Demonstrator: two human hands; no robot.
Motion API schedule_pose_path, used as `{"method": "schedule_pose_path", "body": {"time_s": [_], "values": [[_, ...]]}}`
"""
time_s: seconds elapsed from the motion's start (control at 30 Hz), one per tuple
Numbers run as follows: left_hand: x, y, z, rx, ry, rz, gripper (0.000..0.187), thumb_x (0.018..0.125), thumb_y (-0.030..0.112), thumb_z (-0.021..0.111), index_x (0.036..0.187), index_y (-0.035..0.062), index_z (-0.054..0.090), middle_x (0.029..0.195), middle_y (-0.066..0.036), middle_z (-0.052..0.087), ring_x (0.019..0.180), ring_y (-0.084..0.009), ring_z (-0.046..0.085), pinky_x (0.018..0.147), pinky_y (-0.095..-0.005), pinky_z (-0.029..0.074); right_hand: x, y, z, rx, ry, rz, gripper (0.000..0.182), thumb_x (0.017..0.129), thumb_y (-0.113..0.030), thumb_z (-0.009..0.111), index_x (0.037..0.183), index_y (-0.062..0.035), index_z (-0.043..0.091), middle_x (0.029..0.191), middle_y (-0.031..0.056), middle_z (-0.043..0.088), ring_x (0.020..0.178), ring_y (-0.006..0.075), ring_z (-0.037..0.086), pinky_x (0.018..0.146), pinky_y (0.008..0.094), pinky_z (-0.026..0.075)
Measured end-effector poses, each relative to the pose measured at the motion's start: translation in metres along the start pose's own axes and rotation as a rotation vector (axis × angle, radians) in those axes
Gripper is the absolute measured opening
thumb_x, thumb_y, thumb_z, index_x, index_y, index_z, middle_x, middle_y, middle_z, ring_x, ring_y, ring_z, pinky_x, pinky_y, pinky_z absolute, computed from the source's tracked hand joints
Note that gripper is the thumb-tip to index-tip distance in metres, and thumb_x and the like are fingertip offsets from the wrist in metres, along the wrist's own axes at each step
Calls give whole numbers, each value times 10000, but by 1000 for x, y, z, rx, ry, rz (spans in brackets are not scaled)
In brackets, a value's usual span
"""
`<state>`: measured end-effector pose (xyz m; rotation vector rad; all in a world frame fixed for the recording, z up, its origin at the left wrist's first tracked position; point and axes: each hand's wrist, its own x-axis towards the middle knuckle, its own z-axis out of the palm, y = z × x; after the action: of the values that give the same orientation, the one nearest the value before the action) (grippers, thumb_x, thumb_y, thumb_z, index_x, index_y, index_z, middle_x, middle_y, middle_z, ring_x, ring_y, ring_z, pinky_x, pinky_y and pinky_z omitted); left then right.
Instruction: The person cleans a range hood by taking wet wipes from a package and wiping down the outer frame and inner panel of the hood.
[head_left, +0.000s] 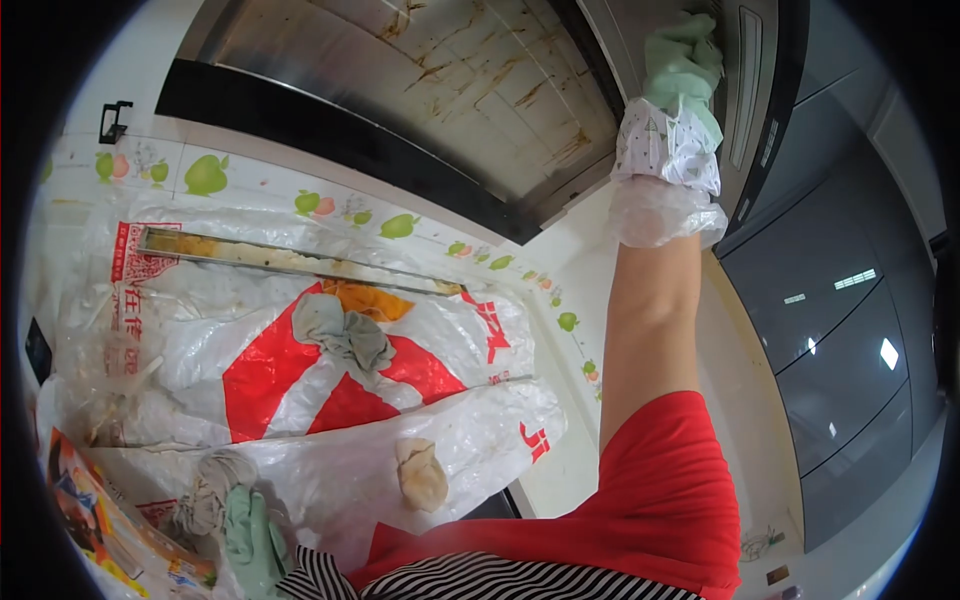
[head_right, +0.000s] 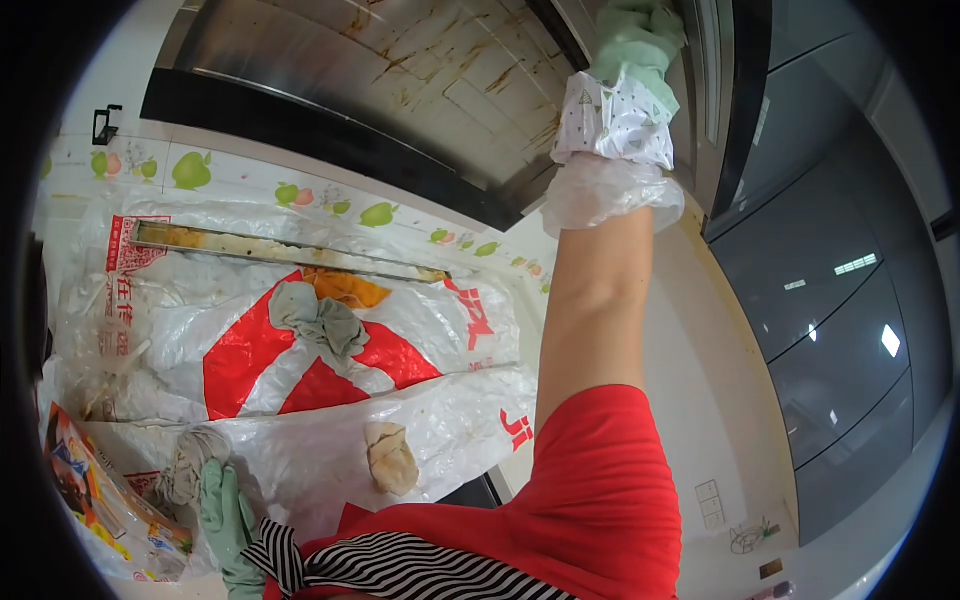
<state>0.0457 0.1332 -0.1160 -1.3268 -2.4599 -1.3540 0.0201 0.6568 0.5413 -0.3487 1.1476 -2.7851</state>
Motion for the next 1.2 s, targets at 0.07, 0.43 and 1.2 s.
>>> {"method": "schedule_pose_path", "body": {"time_s": [0.07, 0.43, 1.2], "values": [[-1, -2, 2, 2, 15, 5, 393, 989, 73, 538, 1352, -66, 593, 1452, -285, 542, 1353, -449, 525, 1151, -506, 404, -13, -3, 1, 27, 105, -196, 243, 946, -46, 635, 734, -165, 629, 555, -61, 477, 430, 85, 470, 397, 262, 381], [7, -3, -1, -49, 126, 49, 398, 887, 9, 598, 1278, -59, 633, 1355, -280, 607, 1269, -454, 588, 1088, -521, 469, -8, -10, 2, -239, 266, -1006, 157, 926, 89, 613, 1016, -27, 670, 759, -14, 629, 689, 96, 621, 655, 242, 582], [13, 16, -15, -103, 230, 38, 401, 874, 1, 613, 1272, -27, 642, 1319, -266, 626, 1242, -440, 602, 1087, -503, 470, 169, 60, 43, -15, -41, -606, 159, 968, -16, 592, 1100, 47, 654, 738, -35, 633, 566, 68, 614, 545, 219, 584]]}}
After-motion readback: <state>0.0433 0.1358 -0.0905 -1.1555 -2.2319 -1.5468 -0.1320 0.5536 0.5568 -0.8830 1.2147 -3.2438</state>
